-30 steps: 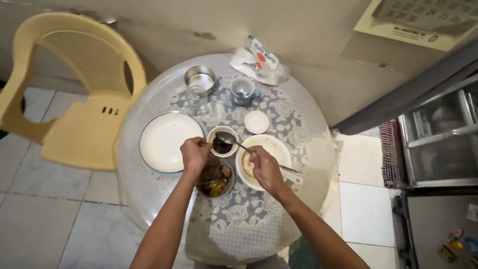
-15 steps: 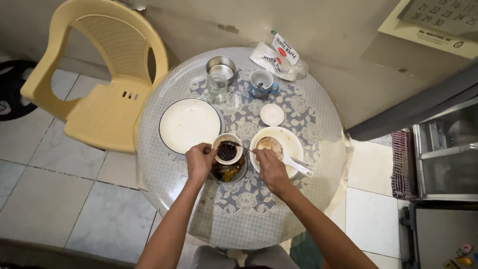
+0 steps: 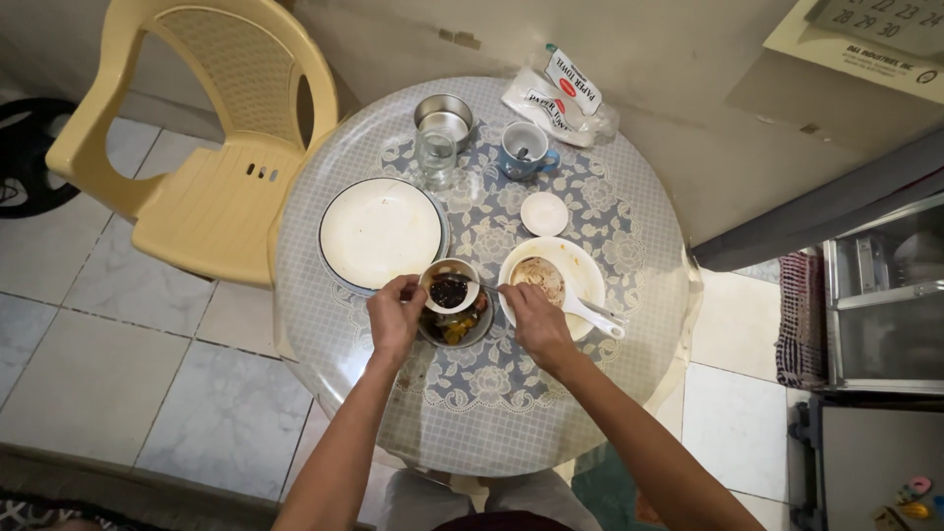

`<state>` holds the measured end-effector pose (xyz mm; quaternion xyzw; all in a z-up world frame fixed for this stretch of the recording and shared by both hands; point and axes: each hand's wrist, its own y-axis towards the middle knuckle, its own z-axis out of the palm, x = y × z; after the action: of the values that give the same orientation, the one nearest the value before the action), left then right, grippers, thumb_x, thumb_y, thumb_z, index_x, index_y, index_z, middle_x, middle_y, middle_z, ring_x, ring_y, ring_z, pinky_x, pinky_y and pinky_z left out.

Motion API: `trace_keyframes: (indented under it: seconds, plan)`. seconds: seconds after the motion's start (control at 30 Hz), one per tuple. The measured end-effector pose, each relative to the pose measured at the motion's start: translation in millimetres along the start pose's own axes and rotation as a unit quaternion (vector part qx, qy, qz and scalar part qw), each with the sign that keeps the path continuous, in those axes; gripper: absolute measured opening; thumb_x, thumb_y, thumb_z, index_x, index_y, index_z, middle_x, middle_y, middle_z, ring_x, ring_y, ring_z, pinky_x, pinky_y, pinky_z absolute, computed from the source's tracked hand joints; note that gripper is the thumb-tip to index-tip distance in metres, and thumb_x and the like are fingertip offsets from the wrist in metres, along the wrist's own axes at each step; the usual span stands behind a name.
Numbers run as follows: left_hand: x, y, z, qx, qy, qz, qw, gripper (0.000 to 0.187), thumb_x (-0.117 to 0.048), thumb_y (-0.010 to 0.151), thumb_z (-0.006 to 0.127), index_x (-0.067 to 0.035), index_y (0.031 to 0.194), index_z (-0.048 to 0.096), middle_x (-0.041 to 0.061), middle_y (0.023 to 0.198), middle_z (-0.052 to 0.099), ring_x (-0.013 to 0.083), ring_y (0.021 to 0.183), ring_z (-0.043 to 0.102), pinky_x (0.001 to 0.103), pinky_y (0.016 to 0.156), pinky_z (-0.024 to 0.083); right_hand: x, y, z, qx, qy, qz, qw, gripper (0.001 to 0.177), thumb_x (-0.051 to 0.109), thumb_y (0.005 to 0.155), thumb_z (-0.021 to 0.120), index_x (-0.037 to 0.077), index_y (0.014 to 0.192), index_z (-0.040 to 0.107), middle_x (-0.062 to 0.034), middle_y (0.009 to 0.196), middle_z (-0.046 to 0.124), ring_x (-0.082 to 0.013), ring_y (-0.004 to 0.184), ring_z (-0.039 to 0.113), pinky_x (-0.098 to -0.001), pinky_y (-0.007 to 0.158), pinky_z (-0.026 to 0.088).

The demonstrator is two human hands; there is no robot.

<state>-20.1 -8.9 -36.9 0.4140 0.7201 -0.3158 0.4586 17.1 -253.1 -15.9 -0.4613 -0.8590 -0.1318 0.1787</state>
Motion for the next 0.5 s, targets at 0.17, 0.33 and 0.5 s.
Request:
trace_keyframes:
  seconds: [0.17,0.33,0.5]
  plan:
    - [11,-1,5,-0.022,-0.005,0.002,1.0,0.019,-0.01,0.088,0.075,-0.001,0.104,0.078,0.013,0.09,0.079,0.0193,0.08,0.075,0.033,0.074,0.06,1,-6,-5,-0.004,-0.013,-0.038,0.999,0.05,-0.01,0.081,0.057,0.005,0.128,0.059,-0.0128,0.111,0.062,-0.0307,0.104,0.062,-0.0408,0.084,0.055]
    - [18,-8,9,-0.05,-0.017,0.031,0.998,0.014,-0.009,0.088,0.075,0.001,0.099,0.074,0.013,0.089,0.078,0.0188,0.081,0.075,0.032,0.076,0.059,5,-12,-12,-0.021,-0.015,-0.081,0.996,0.056,-0.009,0.071,0.061,0.004,0.126,0.06,-0.0129,0.107,0.061,-0.0321,0.104,0.061,-0.0412,0.083,0.053]
    - [17,-15,12,-0.072,-0.052,0.042,0.995,0.012,-0.009,0.09,0.075,0.0,0.095,0.07,0.011,0.081,0.074,0.018,0.073,0.07,0.032,0.07,0.057,5,-17,-10,-0.034,-0.022,-0.103,0.994,0.059,-0.009,0.069,0.062,0.002,0.126,0.061,-0.0122,0.106,0.061,-0.0312,0.101,0.06,-0.041,0.084,0.052]
